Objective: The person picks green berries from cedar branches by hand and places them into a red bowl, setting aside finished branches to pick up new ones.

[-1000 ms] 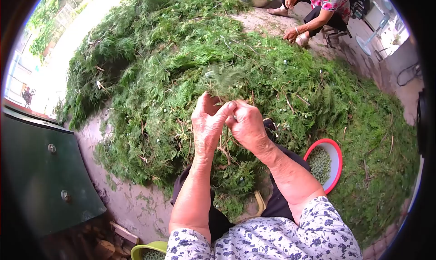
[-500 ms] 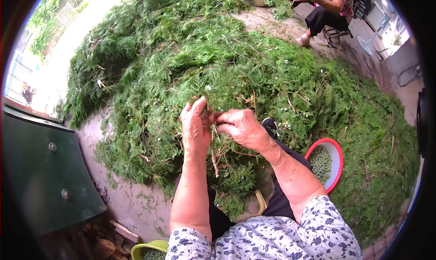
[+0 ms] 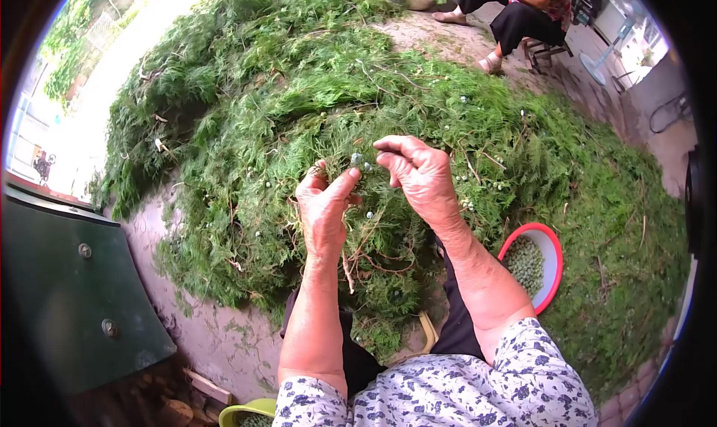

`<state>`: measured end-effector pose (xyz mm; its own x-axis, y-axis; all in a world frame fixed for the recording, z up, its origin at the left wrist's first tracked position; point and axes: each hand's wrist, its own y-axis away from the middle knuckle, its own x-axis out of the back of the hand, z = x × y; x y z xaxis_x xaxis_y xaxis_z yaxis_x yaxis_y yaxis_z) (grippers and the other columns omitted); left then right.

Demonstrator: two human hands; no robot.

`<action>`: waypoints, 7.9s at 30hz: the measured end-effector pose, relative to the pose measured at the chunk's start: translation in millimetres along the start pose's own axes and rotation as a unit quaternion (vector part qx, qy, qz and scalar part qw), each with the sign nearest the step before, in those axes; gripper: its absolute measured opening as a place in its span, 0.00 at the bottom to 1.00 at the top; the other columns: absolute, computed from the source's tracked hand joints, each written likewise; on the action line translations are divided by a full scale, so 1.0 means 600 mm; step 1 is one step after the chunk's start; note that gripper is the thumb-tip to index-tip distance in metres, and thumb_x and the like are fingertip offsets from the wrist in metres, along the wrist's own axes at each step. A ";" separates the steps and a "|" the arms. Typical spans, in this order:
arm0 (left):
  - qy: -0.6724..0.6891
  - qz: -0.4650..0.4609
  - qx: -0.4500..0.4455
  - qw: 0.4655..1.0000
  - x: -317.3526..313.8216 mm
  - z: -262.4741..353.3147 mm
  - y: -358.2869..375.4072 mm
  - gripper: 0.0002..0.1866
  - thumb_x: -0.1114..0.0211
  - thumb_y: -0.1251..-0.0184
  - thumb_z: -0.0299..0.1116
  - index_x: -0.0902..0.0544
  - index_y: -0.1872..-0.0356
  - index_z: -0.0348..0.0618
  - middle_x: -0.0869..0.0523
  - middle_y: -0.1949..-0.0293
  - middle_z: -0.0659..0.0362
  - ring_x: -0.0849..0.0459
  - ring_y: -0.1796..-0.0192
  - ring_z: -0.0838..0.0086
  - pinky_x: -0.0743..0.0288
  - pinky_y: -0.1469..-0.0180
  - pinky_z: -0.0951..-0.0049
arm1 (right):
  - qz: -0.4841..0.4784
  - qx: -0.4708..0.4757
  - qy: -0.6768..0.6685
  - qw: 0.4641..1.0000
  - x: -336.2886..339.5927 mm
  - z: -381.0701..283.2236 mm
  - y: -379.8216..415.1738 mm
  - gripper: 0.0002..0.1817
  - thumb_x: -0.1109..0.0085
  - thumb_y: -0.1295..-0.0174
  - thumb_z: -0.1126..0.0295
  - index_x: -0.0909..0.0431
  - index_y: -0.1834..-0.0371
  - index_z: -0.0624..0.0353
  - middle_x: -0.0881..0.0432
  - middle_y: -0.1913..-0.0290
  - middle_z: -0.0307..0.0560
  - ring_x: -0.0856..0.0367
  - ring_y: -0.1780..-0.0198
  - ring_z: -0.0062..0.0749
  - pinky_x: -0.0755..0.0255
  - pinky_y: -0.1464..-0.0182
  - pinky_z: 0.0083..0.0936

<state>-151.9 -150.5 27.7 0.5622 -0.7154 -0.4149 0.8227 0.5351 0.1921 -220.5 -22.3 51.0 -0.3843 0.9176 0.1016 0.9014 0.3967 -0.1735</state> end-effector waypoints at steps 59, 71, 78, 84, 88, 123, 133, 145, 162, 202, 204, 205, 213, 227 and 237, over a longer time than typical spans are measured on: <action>0.136 0.001 0.045 0.990 0.000 -0.002 0.002 0.15 0.34 0.52 0.18 0.23 0.61 0.43 0.17 0.68 0.61 0.19 0.69 0.77 0.26 0.67 0.78 | -0.099 -0.200 -0.361 0.906 -0.007 0.035 0.008 0.07 0.41 0.41 0.74 0.24 0.60 0.62 0.24 0.72 0.36 0.28 0.74 0.14 0.35 0.78 0.13; 0.328 0.007 0.036 0.944 0.067 -0.003 -0.027 0.10 0.42 0.41 0.27 0.23 0.57 0.45 0.16 0.62 0.53 0.20 0.70 0.68 0.23 0.69 0.68 | 0.020 -0.289 -0.351 0.890 0.008 0.042 0.008 0.07 0.42 0.38 0.67 0.27 0.64 0.59 0.26 0.74 0.37 0.32 0.81 0.17 0.44 0.85 0.13; 0.332 0.006 0.002 0.943 0.093 0.005 -0.038 0.10 0.43 0.40 0.31 0.23 0.58 0.45 0.17 0.61 0.56 0.21 0.70 0.69 0.26 0.67 0.64 | 0.070 -0.419 -0.296 0.856 -0.010 0.098 0.058 0.06 0.42 0.39 0.68 0.26 0.65 0.56 0.28 0.77 0.36 0.32 0.83 0.19 0.43 0.86 0.17; 0.377 -0.040 0.013 0.925 0.107 0.001 -0.043 0.09 0.45 0.40 0.32 0.22 0.59 0.48 0.17 0.61 0.60 0.23 0.70 0.70 0.29 0.63 0.65 | 0.031 -0.488 -0.248 0.836 -0.042 0.184 0.116 0.10 0.42 0.39 0.63 0.28 0.70 0.57 0.31 0.76 0.38 0.34 0.80 0.23 0.40 0.83 0.19; 0.340 -0.012 0.013 0.940 0.096 0.006 -0.034 0.08 0.47 0.37 0.35 0.23 0.59 0.49 0.18 0.61 0.63 0.23 0.71 0.71 0.30 0.68 0.67 | 0.058 -0.543 -0.215 0.810 -0.072 0.205 0.133 0.17 0.41 0.39 0.64 0.37 0.81 0.54 0.34 0.81 0.37 0.37 0.85 0.23 0.45 0.86 0.21; -0.091 0.030 0.092 0.991 0.069 0.016 -0.013 0.41 0.30 0.47 0.30 0.43 0.35 0.29 0.23 0.52 0.50 0.20 0.58 0.70 0.26 0.56 0.69 | -0.172 0.123 0.301 0.930 -0.088 0.080 0.090 0.05 0.48 0.49 0.76 0.22 0.73 0.57 0.26 0.73 0.50 0.20 0.69 0.45 0.26 0.68 0.37; 0.120 0.045 0.068 0.989 0.093 0.006 -0.031 0.12 0.40 0.43 0.18 0.27 0.57 0.39 0.21 0.68 0.56 0.25 0.72 0.73 0.28 0.69 0.74 | -0.171 0.031 0.075 0.982 -0.086 0.127 0.080 0.09 0.38 0.47 0.68 0.23 0.67 0.61 0.23 0.76 0.43 0.23 0.74 0.35 0.30 0.74 0.30; 0.224 -0.111 0.092 0.964 0.075 0.002 -0.020 0.05 0.44 0.38 0.31 0.28 0.63 0.43 0.27 0.74 0.60 0.35 0.80 0.79 0.41 0.76 0.78 | 0.099 -0.255 -0.214 0.938 0.252 0.069 0.059 0.10 0.42 0.39 0.65 0.24 0.63 0.60 0.27 0.72 0.37 0.30 0.75 0.19 0.39 0.80 0.13; 0.297 -0.200 0.116 0.927 0.030 -0.003 0.023 0.13 0.47 0.31 0.35 0.24 0.52 0.38 0.31 0.83 0.65 0.40 0.87 0.83 0.47 0.84 0.81 | 0.529 -0.377 0.194 0.735 0.762 0.393 0.512 0.10 0.44 0.43 0.70 0.17 0.67 0.65 0.18 0.66 0.47 0.21 0.63 0.28 0.29 0.58 0.26; 0.217 -0.415 -0.067 0.881 -0.036 0.099 0.230 0.15 0.50 0.29 0.38 0.23 0.52 0.37 0.34 0.86 0.65 0.41 0.89 0.84 0.48 0.84 0.82 | 0.034 -0.303 -0.312 0.900 0.048 0.084 0.317 0.13 0.46 0.36 0.61 0.25 0.61 0.62 0.20 0.70 0.44 0.20 0.74 0.27 0.28 0.77 0.21; 0.236 -0.417 -0.066 0.876 -0.033 0.089 0.241 0.16 0.51 0.28 0.39 0.23 0.52 0.37 0.34 0.86 0.65 0.40 0.88 0.84 0.48 0.84 0.82 | 0.041 -0.323 -0.386 0.863 0.039 0.099 0.297 0.13 0.46 0.36 0.60 0.25 0.61 0.60 0.20 0.71 0.43 0.20 0.73 0.27 0.29 0.78 0.20; 0.242 -0.424 -0.070 0.870 -0.032 0.083 0.246 0.16 0.51 0.28 0.40 0.23 0.52 0.37 0.34 0.85 0.65 0.40 0.88 0.84 0.48 0.84 0.81 | 0.063 -0.347 -0.427 0.833 0.033 0.102 0.286 0.13 0.45 0.37 0.59 0.26 0.61 0.59 0.21 0.71 0.42 0.20 0.71 0.28 0.28 0.76 0.23; 0.303 -0.225 -0.047 0.925 0.079 0.014 0.236 0.15 0.49 0.30 0.40 0.22 0.57 0.39 0.30 0.84 0.64 0.35 0.85 0.81 0.42 0.82 0.79 | 0.104 -0.245 -0.467 0.843 0.049 0.102 0.278 0.05 0.39 0.43 0.72 0.24 0.67 0.60 0.21 0.69 0.40 0.21 0.70 0.28 0.23 0.70 0.27; -0.442 0.209 -0.201 0.849 0.107 -0.081 0.229 0.28 0.35 0.48 0.25 0.31 0.43 0.35 0.27 0.47 0.46 0.31 0.44 0.52 0.38 0.41 0.62 | 0.043 -0.162 -0.338 0.926 0.056 0.099 0.311 0.13 0.49 0.41 0.81 0.24 0.53 0.70 0.19 0.65 0.44 0.18 0.66 0.31 0.22 0.63 0.27; -0.598 -0.120 -0.292 0.736 -0.003 -0.081 0.300 0.15 0.30 0.57 0.28 0.16 0.63 0.46 0.20 0.61 0.58 0.27 0.52 0.60 0.33 0.49 0.64 | -0.033 -0.093 0.027 0.995 0.062 0.073 0.355 0.34 0.43 0.51 0.82 0.34 0.36 0.51 0.22 0.76 0.44 0.28 0.74 0.22 0.29 0.67 0.23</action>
<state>-8.6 -31.1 19.5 0.3654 -0.5179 0.7735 0.9305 0.1801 -0.3189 -51.6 97.2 -25.4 -0.4370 0.8852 0.1596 0.8979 0.4398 0.0196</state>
